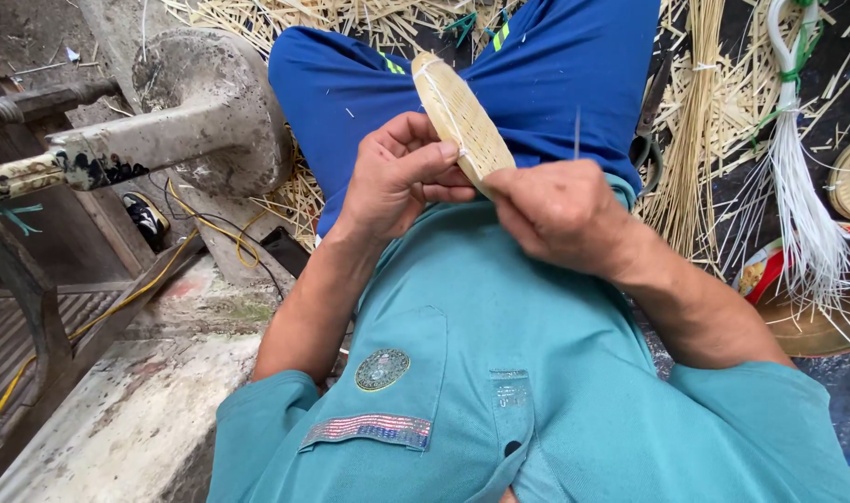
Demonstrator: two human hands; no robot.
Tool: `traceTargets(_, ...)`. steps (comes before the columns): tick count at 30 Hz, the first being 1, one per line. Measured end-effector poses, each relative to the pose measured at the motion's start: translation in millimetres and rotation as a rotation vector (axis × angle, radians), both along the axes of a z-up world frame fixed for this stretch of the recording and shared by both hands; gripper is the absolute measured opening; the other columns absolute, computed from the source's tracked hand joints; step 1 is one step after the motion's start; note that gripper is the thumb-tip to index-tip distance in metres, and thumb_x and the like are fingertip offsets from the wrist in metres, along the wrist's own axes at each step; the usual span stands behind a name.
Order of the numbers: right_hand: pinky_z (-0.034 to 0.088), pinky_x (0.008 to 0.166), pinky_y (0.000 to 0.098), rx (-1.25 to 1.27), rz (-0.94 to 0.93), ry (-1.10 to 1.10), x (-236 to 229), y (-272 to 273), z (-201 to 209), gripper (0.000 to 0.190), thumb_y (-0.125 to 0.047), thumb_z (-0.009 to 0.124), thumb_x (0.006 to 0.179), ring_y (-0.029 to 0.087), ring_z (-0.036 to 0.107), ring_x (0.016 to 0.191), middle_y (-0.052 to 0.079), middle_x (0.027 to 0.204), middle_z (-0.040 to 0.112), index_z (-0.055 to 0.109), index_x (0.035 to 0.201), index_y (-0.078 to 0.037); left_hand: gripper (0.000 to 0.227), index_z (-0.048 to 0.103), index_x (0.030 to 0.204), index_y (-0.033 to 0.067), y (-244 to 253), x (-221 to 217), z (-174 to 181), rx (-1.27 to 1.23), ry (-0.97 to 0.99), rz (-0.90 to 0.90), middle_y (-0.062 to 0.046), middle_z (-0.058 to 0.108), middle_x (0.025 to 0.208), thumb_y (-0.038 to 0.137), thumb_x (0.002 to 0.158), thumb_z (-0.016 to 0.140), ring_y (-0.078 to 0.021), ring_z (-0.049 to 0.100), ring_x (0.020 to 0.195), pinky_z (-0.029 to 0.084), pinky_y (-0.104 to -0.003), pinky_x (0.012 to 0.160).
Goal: The person weaves a white cord around the rim of a bamboo tray by hand, pulls it tight, and trims the excess with shears. They repeat this process on several trays, weaving the cord through the bamboo slats and around the circular frame.
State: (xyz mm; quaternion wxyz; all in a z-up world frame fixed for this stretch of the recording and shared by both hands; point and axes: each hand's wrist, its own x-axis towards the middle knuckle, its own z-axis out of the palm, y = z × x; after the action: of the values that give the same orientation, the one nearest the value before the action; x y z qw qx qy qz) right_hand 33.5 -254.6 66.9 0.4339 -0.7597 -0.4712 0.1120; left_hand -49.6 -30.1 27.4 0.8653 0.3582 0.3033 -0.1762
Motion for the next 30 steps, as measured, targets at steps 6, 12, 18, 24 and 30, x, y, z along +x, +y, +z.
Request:
traceTargets(6, 0.057, 0.062, 0.0381, 0.104, 0.004, 0.161, -12.4, -0.5, -4.0, 0.017, 0.006, 0.071, 0.087, 0.027, 0.070, 0.067, 0.012, 0.074, 0.066, 0.067, 0.104, 0.002, 0.025, 0.059, 0.117, -0.0065, -7.6, -0.6, -1.4, 0.091, -0.040, -0.070, -0.019, 0.072, 0.104, 0.006, 0.099, 0.069, -0.0240, 0.075, 0.089, 0.067, -0.041, 0.078)
traceTargets(12, 0.058, 0.067, 0.0391, 0.106, -0.076, 0.084, -8.1, -5.1, -8.1, 0.018, 0.000, 0.073, 0.089, 0.031, 0.072, 0.076, 0.014, 0.085, 0.070, 0.066, 0.107, 0.001, 0.026, 0.052, 0.120, -0.0035, -8.7, 2.9, -5.8, 0.149, -0.085, -0.023, -0.020, 0.071, 0.107, 0.004, 0.099, 0.064, -0.0263, 0.076, 0.091, 0.066, -0.041, 0.079)
traceTargets(18, 0.056, 0.073, 0.0411, 0.040, -0.144, 0.205, 3.0, -27.0, -11.2, 0.014, -0.007, 0.077, 0.091, 0.031, 0.070, 0.083, 0.014, 0.089, 0.071, 0.067, 0.099, -0.003, 0.019, 0.069, 0.126, 0.0053, -6.1, 19.0, 25.5, 1.204, -0.557, -0.452, -0.015, 0.061, 0.114, 0.006, 0.107, 0.070, -0.0273, 0.063, 0.106, 0.055, -0.038, 0.090)
traceTargets(24, 0.052, 0.077, 0.0319, 0.064, -0.605, 0.196, 37.0, -84.0, -53.6, 0.008, -0.003, 0.070, 0.113, 0.020, 0.067, 0.088, 0.011, 0.108, 0.072, 0.070, 0.120, -0.001, 0.034, 0.066, 0.107, 0.0107, -12.7, 79.7, 67.1, 1.690, -1.263, -0.450, -0.021, 0.055, 0.118, 0.016, 0.079, 0.084, -0.0378, 0.053, 0.111, 0.046, -0.044, 0.094)
traceTargets(30, 0.052, 0.081, 0.0581, -0.716, -0.823, 0.280, -24.0, -202.3, -287.8, 0.035, -0.026, 0.072, 0.095, 0.051, 0.066, 0.092, 0.028, 0.100, 0.070, 0.067, 0.114, 0.003, 0.030, 0.063, 0.128, 0.0057, 23.7, 57.6, 21.4, 1.035, -0.769, -0.361, -0.005, 0.070, 0.120, 0.004, 0.102, 0.078, -0.0139, 0.071, 0.107, 0.059, -0.026, 0.094)
